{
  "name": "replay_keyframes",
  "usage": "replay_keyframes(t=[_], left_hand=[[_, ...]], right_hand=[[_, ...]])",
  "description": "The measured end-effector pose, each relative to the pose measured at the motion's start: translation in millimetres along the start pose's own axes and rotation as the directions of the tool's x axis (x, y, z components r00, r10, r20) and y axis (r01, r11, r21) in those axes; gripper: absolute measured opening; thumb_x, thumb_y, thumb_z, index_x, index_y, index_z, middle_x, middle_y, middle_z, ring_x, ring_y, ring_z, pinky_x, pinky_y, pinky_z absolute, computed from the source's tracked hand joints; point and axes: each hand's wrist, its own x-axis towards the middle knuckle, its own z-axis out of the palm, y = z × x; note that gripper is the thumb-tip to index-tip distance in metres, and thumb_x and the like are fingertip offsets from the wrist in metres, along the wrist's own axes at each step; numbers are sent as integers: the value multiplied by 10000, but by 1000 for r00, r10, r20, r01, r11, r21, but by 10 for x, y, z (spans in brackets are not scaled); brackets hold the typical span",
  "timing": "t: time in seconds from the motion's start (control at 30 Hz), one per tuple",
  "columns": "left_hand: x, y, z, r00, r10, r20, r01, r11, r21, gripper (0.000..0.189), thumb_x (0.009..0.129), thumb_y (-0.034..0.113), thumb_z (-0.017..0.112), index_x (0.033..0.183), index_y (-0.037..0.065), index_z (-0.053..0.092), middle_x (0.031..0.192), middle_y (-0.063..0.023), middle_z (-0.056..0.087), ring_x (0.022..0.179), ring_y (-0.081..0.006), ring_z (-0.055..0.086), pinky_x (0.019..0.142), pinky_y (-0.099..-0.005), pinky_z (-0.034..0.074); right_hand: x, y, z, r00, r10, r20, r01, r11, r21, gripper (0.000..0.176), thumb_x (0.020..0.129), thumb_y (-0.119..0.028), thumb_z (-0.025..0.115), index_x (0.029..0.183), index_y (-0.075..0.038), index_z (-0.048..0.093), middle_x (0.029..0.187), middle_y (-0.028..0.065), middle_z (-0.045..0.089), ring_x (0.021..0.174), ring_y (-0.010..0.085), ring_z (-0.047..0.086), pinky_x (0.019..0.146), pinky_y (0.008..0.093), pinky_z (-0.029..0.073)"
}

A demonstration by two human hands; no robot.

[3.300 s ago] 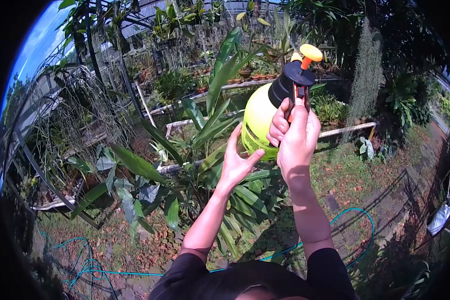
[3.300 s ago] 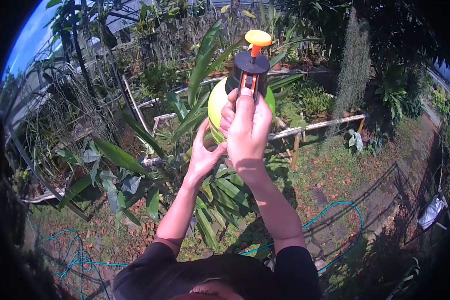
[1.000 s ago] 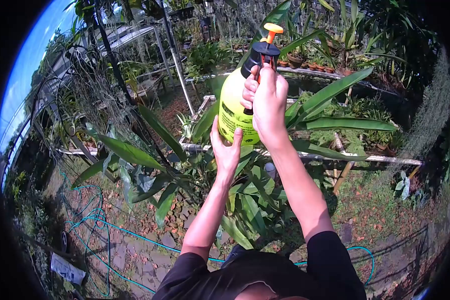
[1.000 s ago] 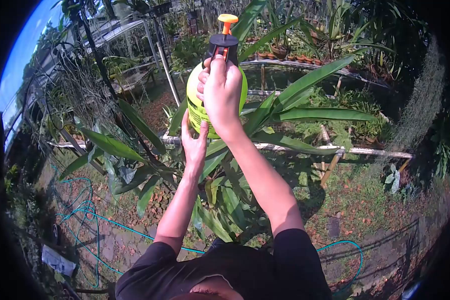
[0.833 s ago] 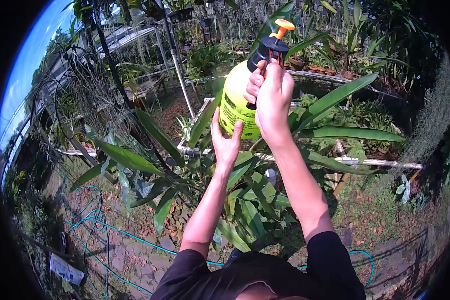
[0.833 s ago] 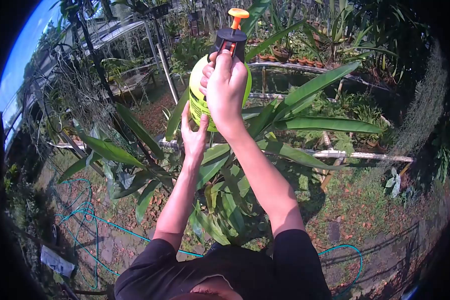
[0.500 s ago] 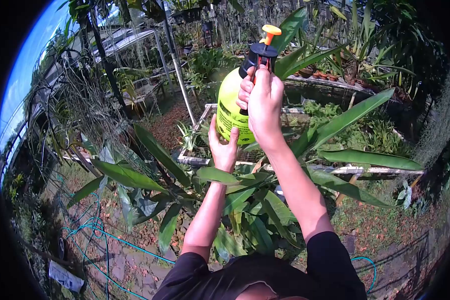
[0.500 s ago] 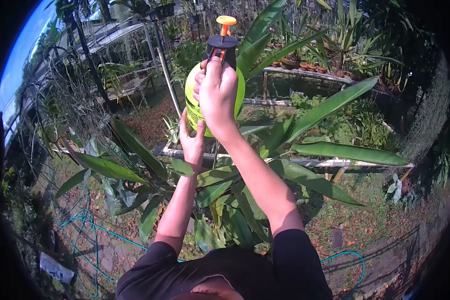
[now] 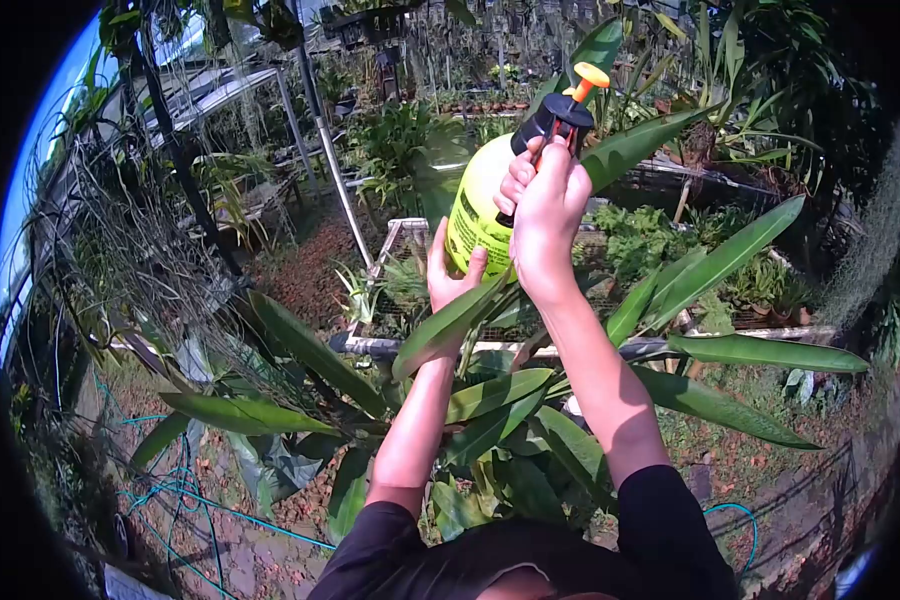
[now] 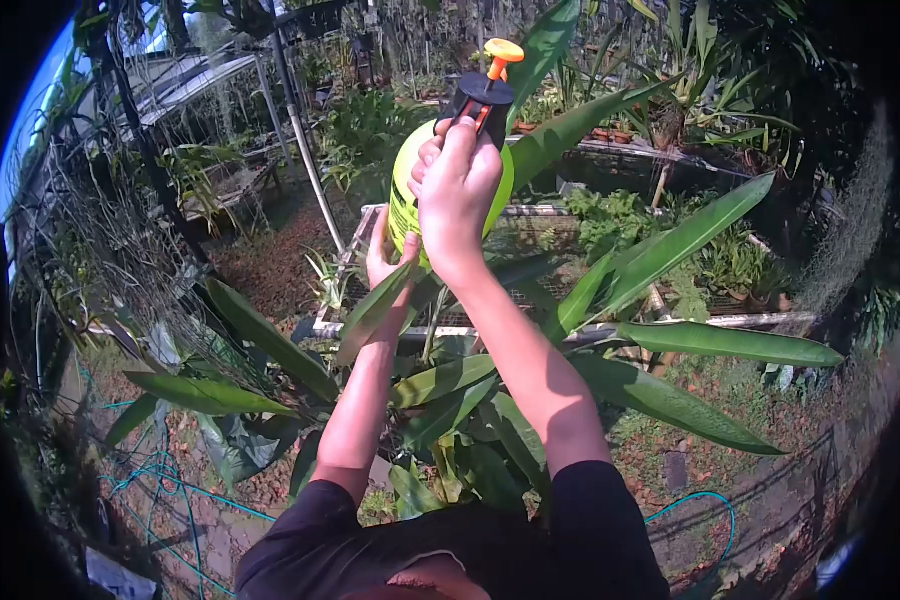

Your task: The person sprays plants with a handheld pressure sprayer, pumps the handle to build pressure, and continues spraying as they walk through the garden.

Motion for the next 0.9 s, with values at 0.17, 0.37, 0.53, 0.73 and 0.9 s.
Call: replay_keyframes(t=[0.17,0.37,0.53,0.73,0.9], left_hand=[[208,-242,63,997,71,42,-66,990,-125,752,864,270,762,1463,14,385,1394,-182,480,1284,-271,477,1075,-395,387],[163,-120,-78,996,-39,77,58,962,-267,750,897,176,725,1490,-4,302,1385,-171,498,1249,-254,511,1061,-381,413],[-26,-65,-299,979,-179,-93,160,970,-185,770,906,183,715,1505,22,258,1379,-197,489,1248,-279,509,1043,-408,438],[-152,-113,-425,985,-136,-106,133,991,-35,729,915,193,706,1495,19,299,1390,-199,468,1235,-253,500,1043,-373,419],[-135,-248,-366,992,-97,-87,110,980,167,726,917,205,703,1495,18,304,1403,-202,447,1245,-262,499,1062,-376,403]], right_hand=[[68,198,29,994,-95,57,99,993,-66,252,1046,-265,384,938,-54,471,631,-21,403,472,64,345,441,243,303],[134,442,63,997,-24,80,33,994,-106,270,1052,-280,381,930,-60,479,638,-26,411,490,58,362,449,237,308],[67,692,145,983,111,143,-91,986,-140,297,1050,-319,411,926,-57,475,630,-37,403,483,51,370,433,222,309],[24,826,62,979,162,125,-148,982,-116,305,1050,-331,414,932,-57,478,633,-40,407,483,49,376,431,220,311],[93,711,-7,991,127,42,-121,984,-129,268,1038,-288,402,903,-74,490,615,-48,390,474,48,353,421,229,282]])
